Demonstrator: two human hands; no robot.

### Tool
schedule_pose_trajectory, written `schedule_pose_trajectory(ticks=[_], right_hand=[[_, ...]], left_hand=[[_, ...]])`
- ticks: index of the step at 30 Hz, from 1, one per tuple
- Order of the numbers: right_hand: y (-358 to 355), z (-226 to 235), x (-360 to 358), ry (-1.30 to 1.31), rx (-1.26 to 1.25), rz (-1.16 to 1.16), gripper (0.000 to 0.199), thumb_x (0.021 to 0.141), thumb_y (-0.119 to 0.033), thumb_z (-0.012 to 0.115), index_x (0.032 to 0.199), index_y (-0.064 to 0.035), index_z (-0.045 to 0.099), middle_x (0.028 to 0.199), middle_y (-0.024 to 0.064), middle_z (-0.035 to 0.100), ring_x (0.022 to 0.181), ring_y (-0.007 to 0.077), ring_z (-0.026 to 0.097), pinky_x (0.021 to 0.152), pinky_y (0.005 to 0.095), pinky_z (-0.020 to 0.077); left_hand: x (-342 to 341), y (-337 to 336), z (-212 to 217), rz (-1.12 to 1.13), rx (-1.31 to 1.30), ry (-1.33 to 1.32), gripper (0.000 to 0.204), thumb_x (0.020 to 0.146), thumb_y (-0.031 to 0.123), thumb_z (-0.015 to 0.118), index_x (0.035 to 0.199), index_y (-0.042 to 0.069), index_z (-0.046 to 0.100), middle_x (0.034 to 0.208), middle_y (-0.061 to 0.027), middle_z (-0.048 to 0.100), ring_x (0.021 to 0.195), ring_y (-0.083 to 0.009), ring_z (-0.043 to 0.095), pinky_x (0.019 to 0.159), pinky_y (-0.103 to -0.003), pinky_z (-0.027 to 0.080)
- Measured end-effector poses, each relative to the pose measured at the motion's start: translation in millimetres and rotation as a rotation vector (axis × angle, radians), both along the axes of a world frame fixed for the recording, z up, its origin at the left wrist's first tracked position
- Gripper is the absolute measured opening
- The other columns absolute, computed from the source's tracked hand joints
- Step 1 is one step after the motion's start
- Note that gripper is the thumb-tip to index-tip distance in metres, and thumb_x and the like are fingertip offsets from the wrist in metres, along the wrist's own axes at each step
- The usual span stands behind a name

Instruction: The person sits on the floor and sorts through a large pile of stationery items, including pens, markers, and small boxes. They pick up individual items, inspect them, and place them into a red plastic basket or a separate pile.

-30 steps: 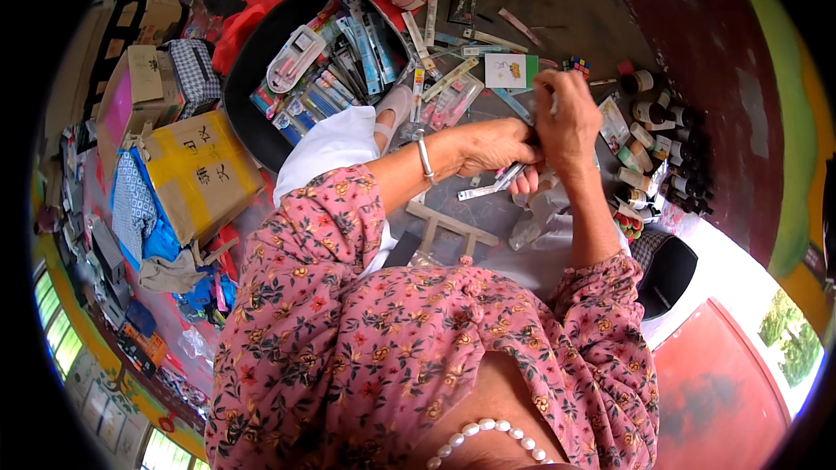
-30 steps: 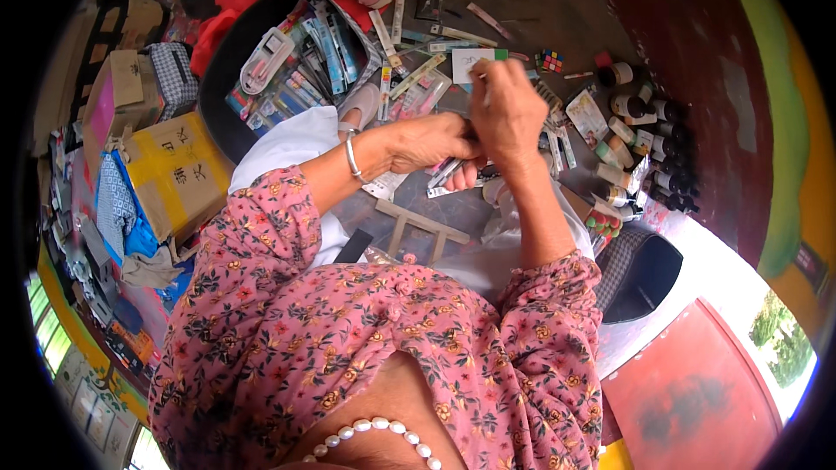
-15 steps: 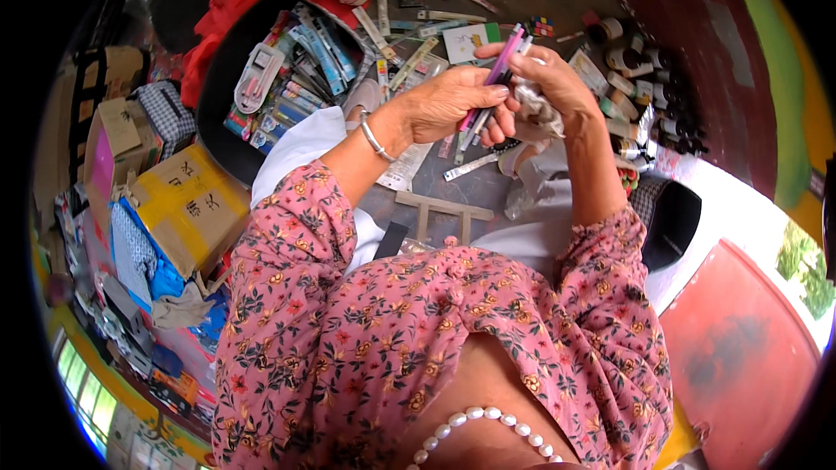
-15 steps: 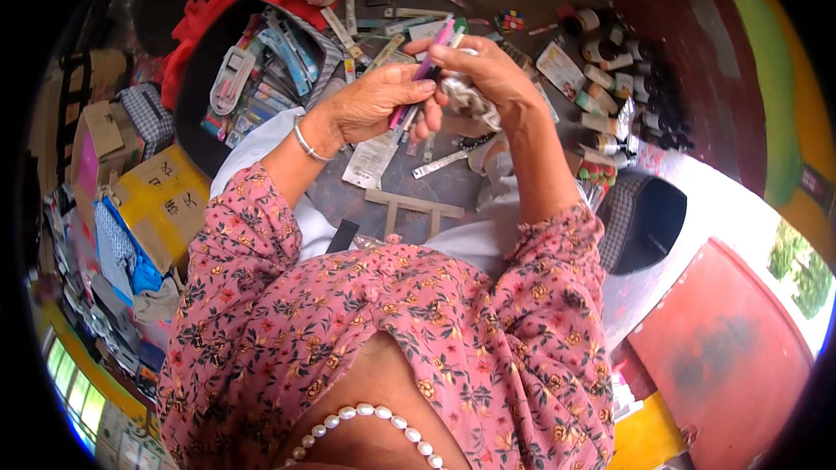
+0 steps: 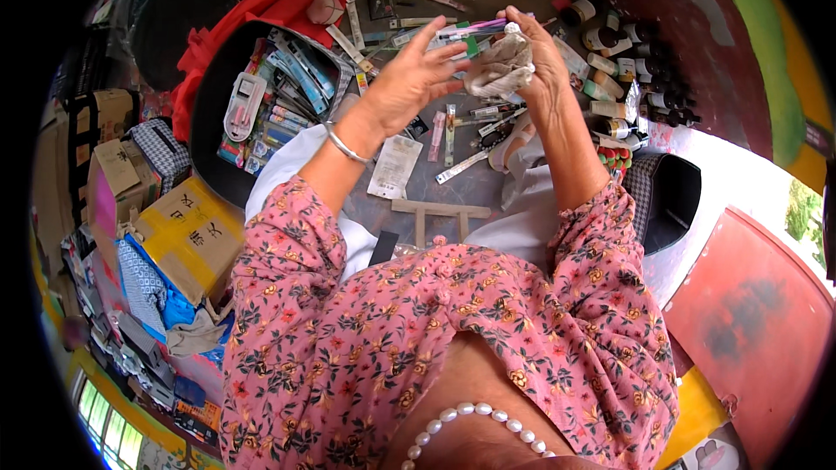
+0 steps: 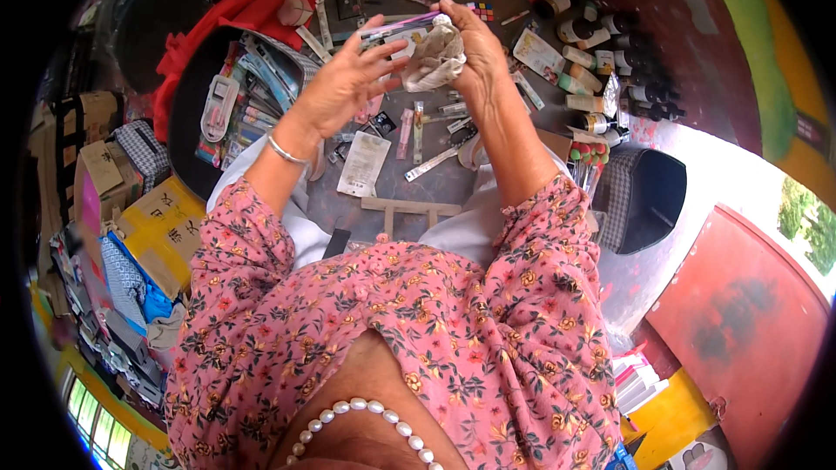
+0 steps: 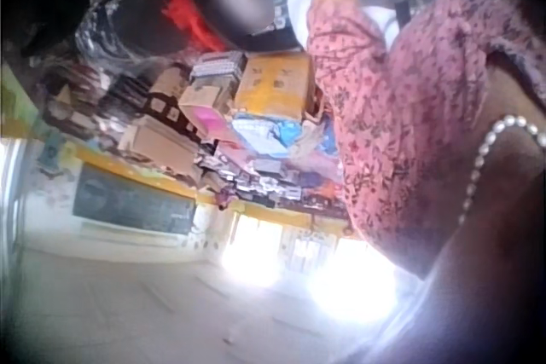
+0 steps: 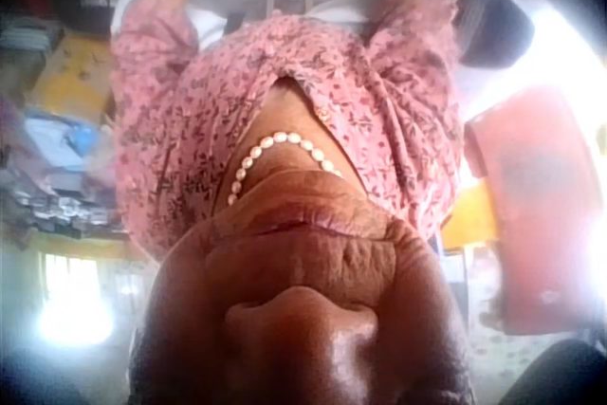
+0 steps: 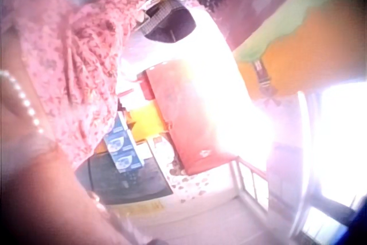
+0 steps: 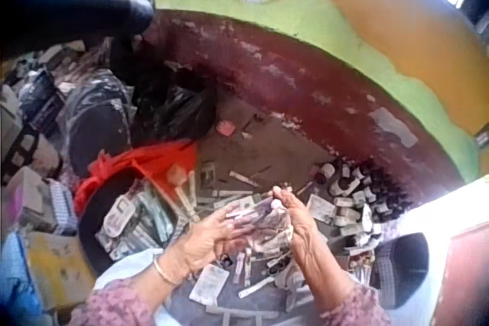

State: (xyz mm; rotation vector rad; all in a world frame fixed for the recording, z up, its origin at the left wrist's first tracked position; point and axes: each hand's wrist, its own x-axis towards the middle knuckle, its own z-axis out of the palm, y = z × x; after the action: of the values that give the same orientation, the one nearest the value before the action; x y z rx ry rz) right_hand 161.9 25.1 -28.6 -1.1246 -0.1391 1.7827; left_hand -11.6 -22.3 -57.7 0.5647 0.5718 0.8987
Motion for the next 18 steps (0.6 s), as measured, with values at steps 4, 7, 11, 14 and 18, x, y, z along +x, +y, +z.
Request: schedule_pose_trajectory(ticks=[4,7,11,14,18], right_hand=[[-9.0,-26.6,-14.6,0.255,-0.084,0.010,0.009,0.082,-0.013,0.051,0.083,-0.0036,0.052,0.076,0.0067,0.057,0.068,0.0186,0.057,0.062,0.0330,0.0497],[-20.7,-23.5,-37.8,0.362,-0.157,0.108,0.015,0.085,-0.017,0.048,0.088,-0.0025,0.051,0.079,0.0088,0.057,0.070,0.0205,0.056,0.067,0.0350,0.0500],[-37.7,-7.8,-66.7,0.360,-0.135,0.098,0.019,0.084,-0.022,0.050,0.087,-0.0033,0.052,0.077,0.0090,0.057,0.066,0.0202,0.057,0.062,0.0356,0.0507],[-40.8,-19.9,-57.9,0.362,-0.166,0.166,0.025,0.081,-0.030,0.055,0.083,-0.0048,0.052,0.068,0.0066,0.056,0.058,0.0189,0.056,0.054,0.0345,0.0498],[-49.2,-14.6,-49.4,0.129,-0.315,0.182,0.033,0.075,-0.037,0.061,0.077,-0.0058,0.050,0.061,0.0047,0.053,0.049,0.0178,0.052,0.042,0.0322,0.0440]], left_hand=[[16.5,-1.4,3.5,0.070,0.224,0.211,0.071,0.081,0.026,0.056,0.135,0.012,0.010,0.135,-0.0168,0.019,0.123,-0.0220,0.024,0.099,-0.031,0.024],[14.6,-1.2,16.4,0.100,0.077,0.066,0.057,0.086,0.029,0.048,0.132,0.009,0.022,0.133,-0.0168,0.023,0.122,-0.0200,0.025,0.098,-0.029,0.024],[9.5,1.1,3.9,0.175,0.119,0.119,0.043,0.090,0.035,0.036,0.121,0.006,0.042,0.126,-0.0166,0.036,0.108,-0.0171,0.041,0.088,-0.026,0.036],[1.8,5.2,9.3,0.187,0.012,0.136,0.036,0.091,0.035,0.032,0.087,0.004,0.050,0.105,-0.0146,0.053,0.076,-0.0148,0.051,0.068,-0.025,0.043],[-16.9,28.0,14.8,0.543,-0.218,0.033,0.035,0.091,0.027,0.034,0.068,0.004,0.047,0.085,-0.0175,0.057,0.070,-0.0209,0.051,0.067,-0.032,0.046]])
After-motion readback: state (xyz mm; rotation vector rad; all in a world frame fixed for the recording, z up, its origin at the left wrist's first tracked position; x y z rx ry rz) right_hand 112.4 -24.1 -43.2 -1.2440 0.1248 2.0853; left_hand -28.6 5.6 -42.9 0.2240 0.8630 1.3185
